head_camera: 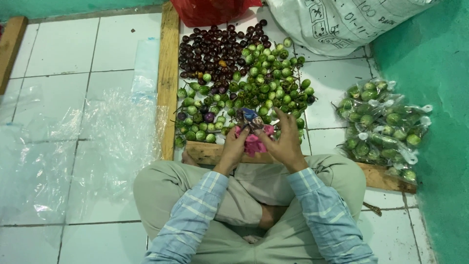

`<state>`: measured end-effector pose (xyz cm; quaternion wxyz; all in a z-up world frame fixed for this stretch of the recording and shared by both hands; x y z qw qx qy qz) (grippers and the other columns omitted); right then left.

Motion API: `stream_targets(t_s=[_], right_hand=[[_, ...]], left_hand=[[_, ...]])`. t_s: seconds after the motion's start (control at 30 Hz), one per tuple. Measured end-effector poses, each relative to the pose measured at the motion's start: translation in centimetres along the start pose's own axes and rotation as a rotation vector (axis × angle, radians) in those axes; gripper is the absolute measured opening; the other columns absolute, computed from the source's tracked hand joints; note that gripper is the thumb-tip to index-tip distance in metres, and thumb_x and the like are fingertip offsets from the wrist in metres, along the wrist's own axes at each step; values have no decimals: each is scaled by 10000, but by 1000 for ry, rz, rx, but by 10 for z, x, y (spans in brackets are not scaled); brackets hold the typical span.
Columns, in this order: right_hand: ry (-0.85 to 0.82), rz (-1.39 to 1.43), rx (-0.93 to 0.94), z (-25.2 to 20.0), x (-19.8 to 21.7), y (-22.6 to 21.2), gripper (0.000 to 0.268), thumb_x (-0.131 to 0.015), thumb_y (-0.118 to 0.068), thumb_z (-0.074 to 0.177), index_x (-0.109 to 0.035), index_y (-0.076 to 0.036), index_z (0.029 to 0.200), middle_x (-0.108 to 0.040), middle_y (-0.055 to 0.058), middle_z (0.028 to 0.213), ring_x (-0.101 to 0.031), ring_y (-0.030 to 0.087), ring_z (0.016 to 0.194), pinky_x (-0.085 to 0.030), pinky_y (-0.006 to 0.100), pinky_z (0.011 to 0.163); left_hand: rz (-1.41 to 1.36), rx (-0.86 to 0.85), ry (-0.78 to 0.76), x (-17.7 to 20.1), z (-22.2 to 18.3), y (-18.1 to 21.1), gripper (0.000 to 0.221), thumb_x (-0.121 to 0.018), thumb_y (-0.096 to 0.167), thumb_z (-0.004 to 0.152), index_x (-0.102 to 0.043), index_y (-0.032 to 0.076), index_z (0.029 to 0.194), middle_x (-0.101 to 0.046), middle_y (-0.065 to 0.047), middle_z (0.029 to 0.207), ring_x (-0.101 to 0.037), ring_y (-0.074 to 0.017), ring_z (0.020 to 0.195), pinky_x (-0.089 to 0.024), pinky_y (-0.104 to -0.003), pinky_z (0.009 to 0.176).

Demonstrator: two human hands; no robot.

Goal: The person sits on the floor and wipes small green and purple fruits with a pink cloth. They then place the fruits into small plastic bags, tie the bags, and set them aside.

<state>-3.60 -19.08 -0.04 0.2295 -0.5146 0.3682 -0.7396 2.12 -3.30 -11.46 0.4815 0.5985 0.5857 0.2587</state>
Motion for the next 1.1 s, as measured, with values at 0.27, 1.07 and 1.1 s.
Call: stream_targets(t_s=[0.27,1.07,1.1], right_hand=[[-294,119,142,-5,-29,-28,982,-823,-325,809,-291,-34,1582,-483,386,1399,-507,581,1272,-442,677,1022],[-82,413,-153,-2,-46,23,286,-684,-294,971,-620,-53,1109,-616,200,889,-598,351,817,-484,455,681],[-37,594,-306,-5,-49,36,315,-563,-250,1062,-669,-72,824,-609,139,506,-632,238,371,-511,319,302]], left_hand=[[156,-70,32,-9,-13,27,407,-714,467,973,-614,113,800,-648,-65,700,-639,-149,679,-477,-291,590],[11,-92,16,-1,6,15,200,-694,228,948,-703,94,800,-613,-4,641,-590,-101,585,-432,-226,551],[68,-119,-3,4,14,7,227,-702,225,939,-699,102,747,-592,3,604,-569,-93,566,-417,-228,518]])
Point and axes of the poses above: each hand's wrist, its own z-axis towards the middle knuckle, its own x-axis out of the back of the hand, y = z × x, the point moved 8 cm from there along z, towards the middle knuckle
